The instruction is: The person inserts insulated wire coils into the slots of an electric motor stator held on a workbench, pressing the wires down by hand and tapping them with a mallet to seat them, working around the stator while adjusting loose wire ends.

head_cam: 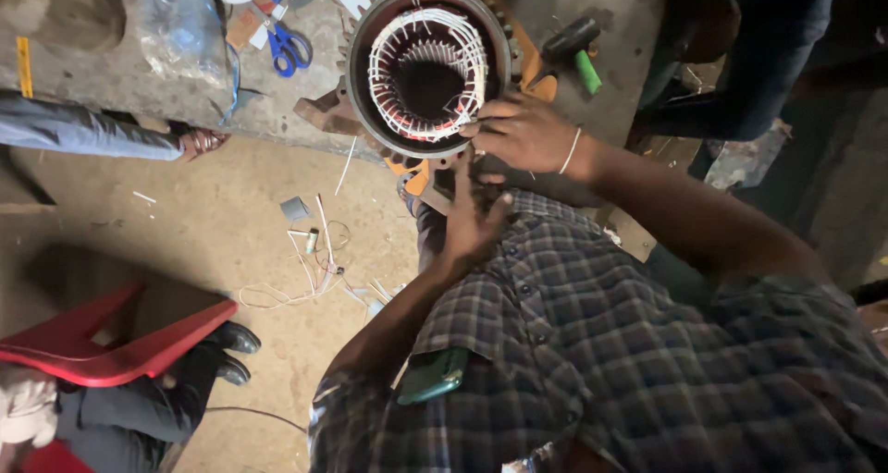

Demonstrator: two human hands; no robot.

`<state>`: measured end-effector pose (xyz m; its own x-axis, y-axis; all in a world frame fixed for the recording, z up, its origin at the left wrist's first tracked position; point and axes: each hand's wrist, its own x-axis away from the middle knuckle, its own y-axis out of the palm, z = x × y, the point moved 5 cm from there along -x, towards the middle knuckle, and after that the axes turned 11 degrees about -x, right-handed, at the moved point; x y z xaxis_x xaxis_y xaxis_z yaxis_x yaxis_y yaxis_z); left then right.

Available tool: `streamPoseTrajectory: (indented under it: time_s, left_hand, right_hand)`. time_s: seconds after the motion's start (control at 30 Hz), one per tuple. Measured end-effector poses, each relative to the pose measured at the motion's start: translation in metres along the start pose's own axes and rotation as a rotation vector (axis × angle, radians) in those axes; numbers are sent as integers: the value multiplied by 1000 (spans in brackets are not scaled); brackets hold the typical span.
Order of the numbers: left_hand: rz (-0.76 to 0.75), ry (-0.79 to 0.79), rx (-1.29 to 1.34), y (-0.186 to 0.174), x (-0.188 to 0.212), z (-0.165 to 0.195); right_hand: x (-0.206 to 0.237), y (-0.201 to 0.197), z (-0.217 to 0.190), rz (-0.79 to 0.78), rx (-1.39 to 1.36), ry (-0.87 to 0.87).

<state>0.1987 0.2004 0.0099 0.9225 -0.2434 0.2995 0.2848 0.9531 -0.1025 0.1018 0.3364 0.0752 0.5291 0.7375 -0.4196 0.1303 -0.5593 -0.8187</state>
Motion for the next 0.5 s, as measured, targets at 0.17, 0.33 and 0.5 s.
streamPoseTrajectory:
  time_s: [0.17, 0.33, 0.5]
  left_hand:
    - [81, 151, -115, -2, 9, 8]
    - [102, 241, -117, 11, 4, -3]
    - [22, 320, -81, 23, -1, -21]
  right_hand:
    - [-5, -9, -2, 28, -40, -76]
    - [-11, -21, -3, -20, -139, -83]
    - [-15, -30, -10, -86, -129, -105]
